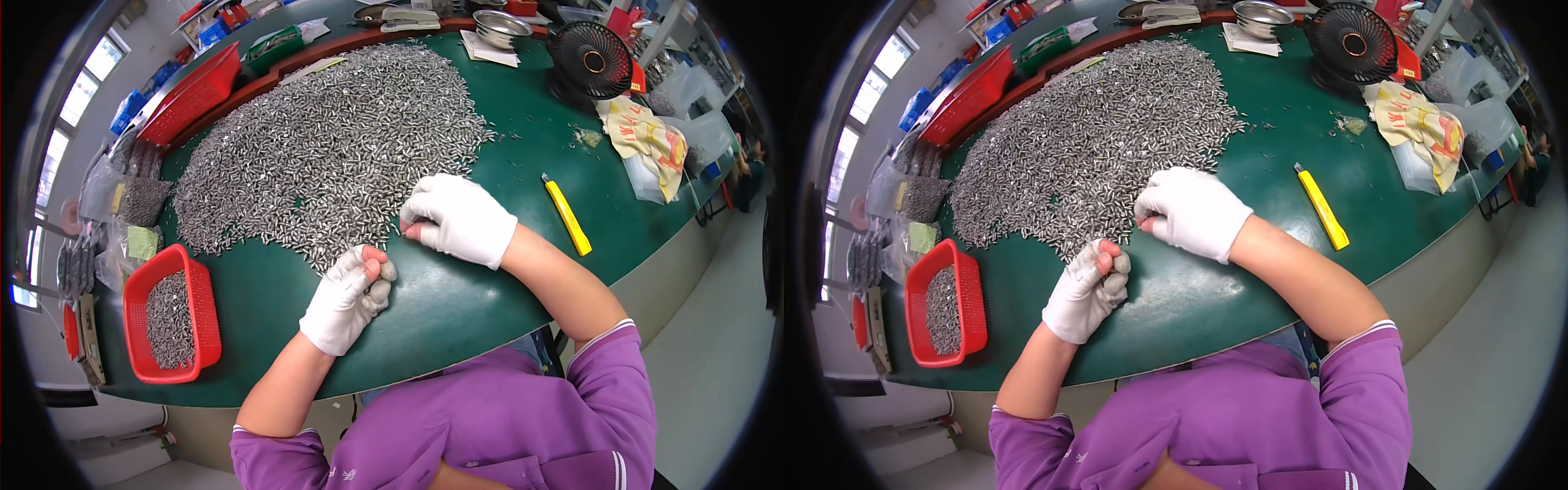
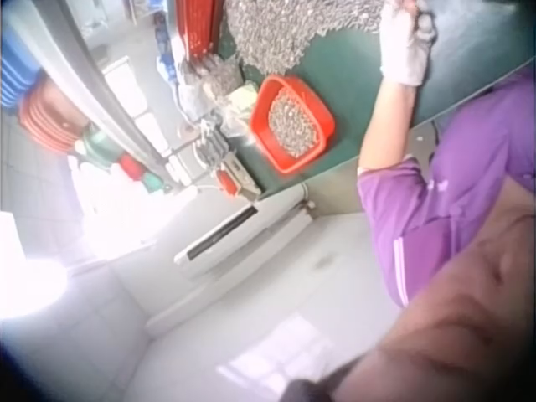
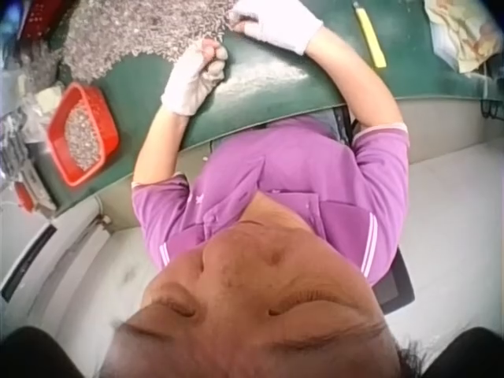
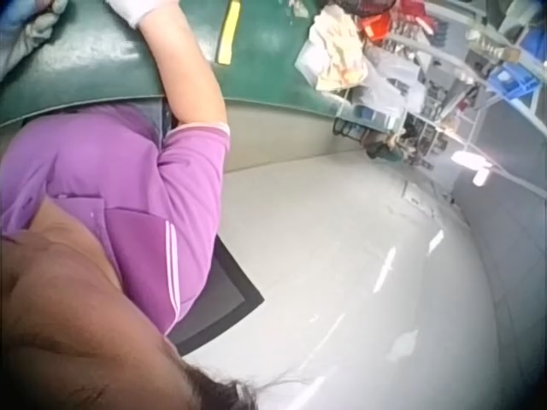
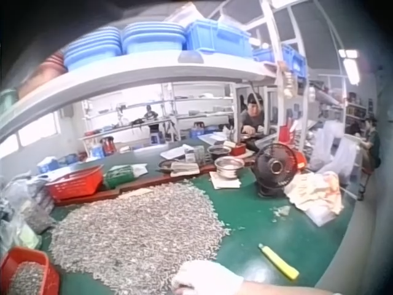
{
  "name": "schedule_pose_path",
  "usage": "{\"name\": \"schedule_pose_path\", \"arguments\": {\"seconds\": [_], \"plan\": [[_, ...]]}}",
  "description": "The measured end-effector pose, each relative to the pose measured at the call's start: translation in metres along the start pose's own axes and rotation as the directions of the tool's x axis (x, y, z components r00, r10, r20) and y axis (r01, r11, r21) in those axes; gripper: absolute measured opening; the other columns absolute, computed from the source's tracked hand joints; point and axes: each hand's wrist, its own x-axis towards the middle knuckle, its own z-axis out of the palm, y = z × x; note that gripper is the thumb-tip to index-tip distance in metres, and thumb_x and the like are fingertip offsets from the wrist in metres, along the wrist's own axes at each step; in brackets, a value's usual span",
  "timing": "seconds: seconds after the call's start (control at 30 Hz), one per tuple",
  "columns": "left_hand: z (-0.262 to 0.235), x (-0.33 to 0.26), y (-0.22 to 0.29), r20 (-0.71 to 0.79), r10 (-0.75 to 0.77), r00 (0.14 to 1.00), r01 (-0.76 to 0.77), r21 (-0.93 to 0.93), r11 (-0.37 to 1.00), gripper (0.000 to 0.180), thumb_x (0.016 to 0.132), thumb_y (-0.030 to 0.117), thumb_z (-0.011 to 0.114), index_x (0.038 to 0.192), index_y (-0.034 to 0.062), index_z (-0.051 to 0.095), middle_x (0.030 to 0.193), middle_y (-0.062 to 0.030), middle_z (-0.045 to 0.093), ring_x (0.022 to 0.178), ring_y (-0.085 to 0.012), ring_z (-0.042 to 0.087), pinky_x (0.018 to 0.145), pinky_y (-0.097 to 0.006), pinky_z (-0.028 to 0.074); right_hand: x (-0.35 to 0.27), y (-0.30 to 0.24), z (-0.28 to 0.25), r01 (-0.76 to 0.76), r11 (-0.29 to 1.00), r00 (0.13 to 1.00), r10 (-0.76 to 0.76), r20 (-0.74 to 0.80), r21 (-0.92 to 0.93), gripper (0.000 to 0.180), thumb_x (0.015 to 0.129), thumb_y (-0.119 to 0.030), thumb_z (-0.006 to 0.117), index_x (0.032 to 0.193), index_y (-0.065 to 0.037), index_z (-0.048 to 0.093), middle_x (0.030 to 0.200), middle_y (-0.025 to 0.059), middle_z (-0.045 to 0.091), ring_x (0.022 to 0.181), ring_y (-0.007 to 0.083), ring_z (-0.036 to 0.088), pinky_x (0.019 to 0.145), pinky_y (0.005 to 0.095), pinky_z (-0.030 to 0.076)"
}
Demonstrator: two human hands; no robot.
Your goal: Sorting and inspecting small metal hardware components at a manufacturing workbench and using a utility knife for processing.
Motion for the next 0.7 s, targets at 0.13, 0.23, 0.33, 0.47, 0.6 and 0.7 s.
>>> {"name": "schedule_pose_path", "arguments": {"seconds": [0.13,0.23,0.33,0.47,0.6,0.7], "plan": [[0.002,0.0,-0.003,0.019,0.038,0.999,-0.038,-0.014,0.999,0.018,0.093,0.013,0.063,0.11,0.0097,0.058,0.091,-0.002,0.061,0.064,-0.0072,0.043,0.06,-0.021,0.037,-0.001,-0.017,0.002,-0.013,0.93,0.999,-0.005,0.048,0.368,0.018,0.082,-0.021,0.07,0.091,-0.006,0.068,0.087,0.01,0.061,0.085,0.0253,0.061,0.076,0.0352,0.049],[0.004,-0.001,-0.003,0.009,0.026,1.0,-0.027,0.051,0.998,0.017,0.093,0.012,0.063,0.109,0.0095,0.058,0.09,-0.002,0.061,0.065,-0.0071,0.043,0.06,-0.02,0.037,0.001,-0.022,0.006,-0.042,0.915,0.995,0.003,0.097,0.401,0.019,0.083,-0.021,0.071,0.094,-0.006,0.068,0.09,0.0093,0.061,0.085,0.0243,0.062,0.076,0.0336,0.049],[0.003,-0.001,-0.002,-0.015,0.037,0.999,-0.036,0.06,0.998,0.014,0.093,0.012,0.064,0.106,0.0102,0.059,0.089,-0.0013,0.061,0.065,-0.0067,0.044,0.06,-0.02,0.037,0.0,-0.025,0.003,-0.08,0.874,0.992,0.025,0.12,0.48,0.019,0.083,-0.019,0.07,0.096,-0.006,0.068,0.091,0.0081,0.061,0.086,0.0216,0.062,0.075,0.0319,0.049],[0.005,-0.002,0.0,-0.003,0.034,0.999,-0.034,0.044,0.998,0.011,0.094,0.018,0.064,0.101,0.0118,0.059,0.088,-0.0005,0.06,0.064,-0.0063,0.043,0.059,-0.02,0.037,0.001,-0.015,0.005,-0.065,0.85,0.996,0.086,-0.016,0.523,0.015,0.084,-0.015,0.068,0.097,-0.007,0.069,0.09,0.0066,0.061,0.085,0.0191,0.061,0.075,0.03,0.049],[0.006,-0.001,0.002,-0.011,0.026,1.0,-0.025,0.103,0.994,0.017,0.094,0.029,0.063,0.097,0.013,0.058,0.087,-0.0008,0.059,0.063,-0.0069,0.043,0.059,-0.021,0.037,0.001,0.001,0.008,-0.001,0.974,0.985,0.041,-0.17,0.227,0.013,0.082,-0.014,0.067,0.093,-0.008,0.069,0.087,0.0081,0.062,0.083,0.0248,0.061,0.075,0.0345,0.049],[0.005,-0.001,0.003,-0.02,0.008,1.0,-0.007,0.083,0.997,0.021,0.094,0.033,0.061,0.095,0.0126,0.058,0.087,-0.0014,0.059,0.063,-0.0084,0.044,0.059,-0.022,0.038,0.002,0.007,0.01,-0.009,0.997,0.977,0.026,-0.21,0.08,0.009,0.081,-0.018,0.066,0.087,-0.011,0.069,0.087,0.0082,0.063,0.087,0.028,0.062,0.077,0.0398,0.05]]}}
